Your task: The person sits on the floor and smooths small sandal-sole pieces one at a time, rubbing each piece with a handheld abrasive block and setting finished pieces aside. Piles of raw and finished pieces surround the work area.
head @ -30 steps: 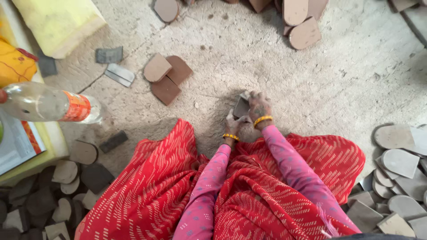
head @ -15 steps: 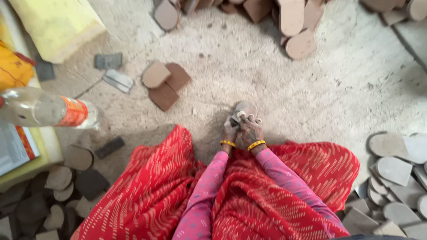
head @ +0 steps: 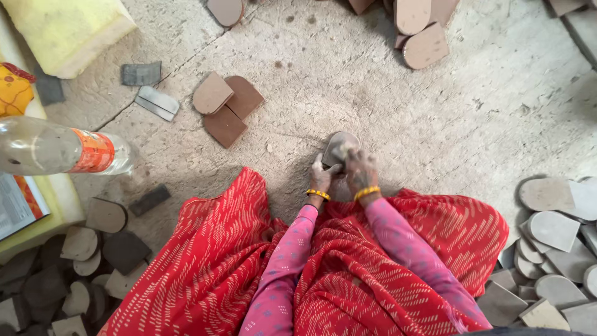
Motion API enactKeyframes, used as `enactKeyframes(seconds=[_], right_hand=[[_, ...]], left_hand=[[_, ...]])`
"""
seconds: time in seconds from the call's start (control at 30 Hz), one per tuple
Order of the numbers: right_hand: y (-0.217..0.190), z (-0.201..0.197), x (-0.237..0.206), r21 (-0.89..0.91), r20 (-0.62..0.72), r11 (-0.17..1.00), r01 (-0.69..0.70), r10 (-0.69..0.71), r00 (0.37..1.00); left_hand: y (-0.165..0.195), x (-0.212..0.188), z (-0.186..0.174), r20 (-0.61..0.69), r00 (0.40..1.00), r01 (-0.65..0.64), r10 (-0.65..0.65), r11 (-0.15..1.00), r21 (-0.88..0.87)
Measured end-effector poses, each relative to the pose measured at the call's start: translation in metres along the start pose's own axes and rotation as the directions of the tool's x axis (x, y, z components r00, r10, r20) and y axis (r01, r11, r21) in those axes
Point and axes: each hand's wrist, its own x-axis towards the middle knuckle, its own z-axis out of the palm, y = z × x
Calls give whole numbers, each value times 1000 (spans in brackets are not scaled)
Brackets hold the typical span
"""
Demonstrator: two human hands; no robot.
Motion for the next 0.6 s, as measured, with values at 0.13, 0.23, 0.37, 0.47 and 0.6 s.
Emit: enactKeyframes(seconds=[0.13,0.23,0.37,0.47,0.6], right_hand=[[0,-8,22,162,-57,987,4,5,998],[-4,-18,38,124,-111,991,55,-41,993],[-11,-26,25,197,-49,969,151,-144,988],[-7,-22,2,234,-75,956,177,-164,984],[9,-8,-6,125,-95,992,21,-9,995]], left_hand=[[0,-2,-2,103,980,197,-172,924,-327],[4,6,0,63,992,120,-109,969,-214],[9,7,1,-34,999,-19,16,996,-91],[10,3,1,-32,998,-48,48,999,-9],[12,-1,-1,133,981,185,-139,869,-459]])
